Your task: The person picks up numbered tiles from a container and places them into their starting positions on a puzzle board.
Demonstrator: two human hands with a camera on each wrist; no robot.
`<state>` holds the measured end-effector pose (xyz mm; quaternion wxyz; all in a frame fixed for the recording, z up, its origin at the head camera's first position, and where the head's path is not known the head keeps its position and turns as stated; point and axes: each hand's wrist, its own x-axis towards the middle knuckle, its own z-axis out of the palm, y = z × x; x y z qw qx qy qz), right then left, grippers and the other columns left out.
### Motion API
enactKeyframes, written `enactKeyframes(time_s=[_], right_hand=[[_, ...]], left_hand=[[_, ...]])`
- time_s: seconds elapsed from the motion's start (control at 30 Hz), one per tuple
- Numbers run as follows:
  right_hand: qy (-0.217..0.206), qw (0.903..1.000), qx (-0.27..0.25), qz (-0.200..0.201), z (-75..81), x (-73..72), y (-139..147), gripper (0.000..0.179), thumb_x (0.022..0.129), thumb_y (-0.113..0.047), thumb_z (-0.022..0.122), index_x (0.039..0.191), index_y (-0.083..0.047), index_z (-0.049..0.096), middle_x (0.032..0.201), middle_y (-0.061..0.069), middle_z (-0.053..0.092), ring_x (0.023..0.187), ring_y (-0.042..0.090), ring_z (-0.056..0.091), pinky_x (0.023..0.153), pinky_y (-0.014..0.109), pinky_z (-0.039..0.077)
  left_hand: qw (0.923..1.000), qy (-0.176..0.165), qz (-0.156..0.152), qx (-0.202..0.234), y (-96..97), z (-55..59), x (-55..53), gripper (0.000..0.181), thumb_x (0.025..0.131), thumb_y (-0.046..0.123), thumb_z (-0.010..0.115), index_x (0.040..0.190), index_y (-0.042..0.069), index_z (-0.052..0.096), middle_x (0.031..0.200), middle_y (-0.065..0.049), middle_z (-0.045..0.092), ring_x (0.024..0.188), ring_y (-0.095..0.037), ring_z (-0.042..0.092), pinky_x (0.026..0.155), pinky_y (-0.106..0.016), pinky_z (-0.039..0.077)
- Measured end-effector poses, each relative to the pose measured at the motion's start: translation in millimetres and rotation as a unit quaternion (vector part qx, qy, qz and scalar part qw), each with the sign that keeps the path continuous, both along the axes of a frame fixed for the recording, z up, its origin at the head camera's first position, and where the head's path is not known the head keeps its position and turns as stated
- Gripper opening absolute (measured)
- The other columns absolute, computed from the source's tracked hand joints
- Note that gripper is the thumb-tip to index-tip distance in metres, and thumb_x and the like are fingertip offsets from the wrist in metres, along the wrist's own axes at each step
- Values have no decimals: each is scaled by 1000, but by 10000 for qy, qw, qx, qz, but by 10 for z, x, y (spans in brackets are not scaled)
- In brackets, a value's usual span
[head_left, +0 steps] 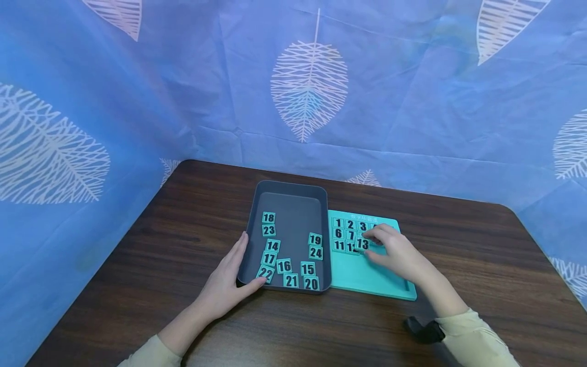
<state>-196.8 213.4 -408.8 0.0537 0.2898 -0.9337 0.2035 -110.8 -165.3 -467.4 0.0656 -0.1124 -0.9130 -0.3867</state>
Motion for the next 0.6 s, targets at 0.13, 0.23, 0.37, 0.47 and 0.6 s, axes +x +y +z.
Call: enactKeyframes(time_s=[0.13,0.23,0.37,0.47,0.6], right_hand=[[39,9999,105,42,-44,-20,87,32,81,-8,74,111,-1,65,101,6,58,86,21,56,71,37,50],[56,9998,154,121,-60,-28,129,31,80,-5,75,109,-1,65,99,5,58,83,19,55,69,35,49],[2,9994,267,214,-65,-33,156,30,79,-5,76,107,-2,66,97,3,57,81,16,51,67,33,47],[-18,9991,329,258,-67,-37,161,29,79,-5,76,106,-2,66,96,2,57,80,14,50,66,32,47],[-63,9990,352,276,-77,-48,161,29,80,-6,76,107,-2,67,97,3,57,80,15,51,66,32,47]], left_hand=[[10000,-5,-17,13,5,-5,-4,97,85,57,63,155,20,8,159,-3,11,143,-27,17,105,-58,27],[10000,-23,-23,17,6,-5,-4,97,85,57,64,155,20,8,159,-3,11,143,-28,17,105,-59,27],[10000,-42,-20,14,6,-6,-4,97,84,57,63,155,20,7,159,-3,10,143,-27,17,105,-59,27],[10000,-46,-17,17,5,-6,-4,97,84,57,63,155,20,8,159,-3,10,143,-27,17,105,-59,27],[10000,-30,-12,34,4,-4,-5,98,85,57,64,155,19,8,159,-3,10,143,-27,16,105,-58,26]])
